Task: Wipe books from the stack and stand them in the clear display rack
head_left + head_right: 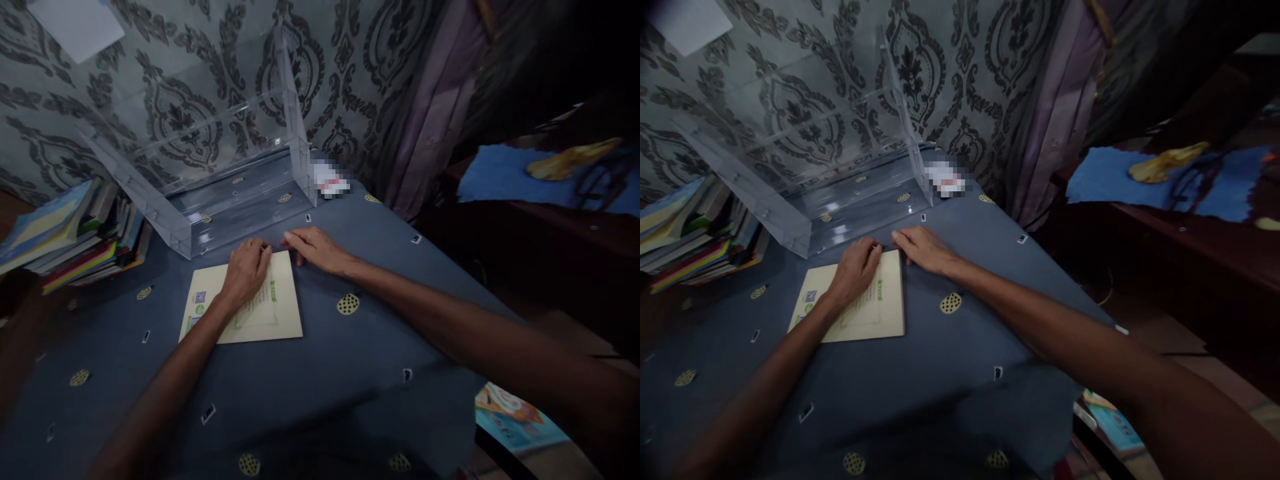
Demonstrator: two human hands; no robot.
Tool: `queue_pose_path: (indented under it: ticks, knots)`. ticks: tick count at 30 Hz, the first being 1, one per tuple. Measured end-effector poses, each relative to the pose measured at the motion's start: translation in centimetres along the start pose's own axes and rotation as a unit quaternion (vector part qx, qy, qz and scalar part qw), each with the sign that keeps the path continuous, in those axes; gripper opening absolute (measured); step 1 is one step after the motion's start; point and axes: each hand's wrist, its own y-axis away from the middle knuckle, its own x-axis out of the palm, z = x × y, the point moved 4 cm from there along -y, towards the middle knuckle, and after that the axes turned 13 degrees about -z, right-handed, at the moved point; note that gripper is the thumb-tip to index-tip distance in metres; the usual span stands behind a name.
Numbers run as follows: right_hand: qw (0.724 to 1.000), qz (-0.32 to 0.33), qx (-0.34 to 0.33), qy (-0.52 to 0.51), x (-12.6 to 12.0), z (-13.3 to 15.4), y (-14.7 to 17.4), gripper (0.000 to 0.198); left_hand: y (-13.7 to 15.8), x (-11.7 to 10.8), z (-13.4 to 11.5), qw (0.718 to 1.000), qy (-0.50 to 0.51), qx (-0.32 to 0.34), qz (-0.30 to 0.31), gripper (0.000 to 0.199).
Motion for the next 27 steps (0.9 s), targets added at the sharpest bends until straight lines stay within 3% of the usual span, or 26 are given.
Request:
queue_pose_path:
  ticks: [5, 10, 14, 19, 23, 27]
  knots:
    - [0.991, 0.044, 0.082, -0.09, 0.4, -0.2, -0.2, 0.034, -0.1, -0.4, 0.0, 0.999, 0.046, 0.011, -0.019, 0.028]
    - [0.969, 0.051, 0.162, -0.181, 1.0, -0.9, -0.3, 0.033, 1.6, -1.7, -2.3, 0.995, -0.071, 0.047, -0.044, 0.03]
    - [0.973, 0.037, 0.149, -0.172, 0.8, -0.8, -0.2, 0.031, 3.0, -2.3, -5.6, 0.983, -0.172, 0.046, 0.038, 0.045]
    - [0.974, 0.037, 0.138, -0.176, 0.8, 0.1, 0.3, 0.029, 3.2, -3.2, -8.1, 0.961, -0.242, -0.021, 0.131, 0.036]
    - [0.975, 0.079, 0.111, -0.178, 1.4, 0.9, 1.0, 0.03, 3.4, -3.4, -8.5, 0.955, -0.246, -0.055, 0.158, 0.029]
    - [0.981, 0.078, 0.083, -0.16, 1.4, 1.2, 1.4, 0.029, 3.6, -3.1, -8.6, 0.957, -0.237, -0.053, 0.156, 0.026]
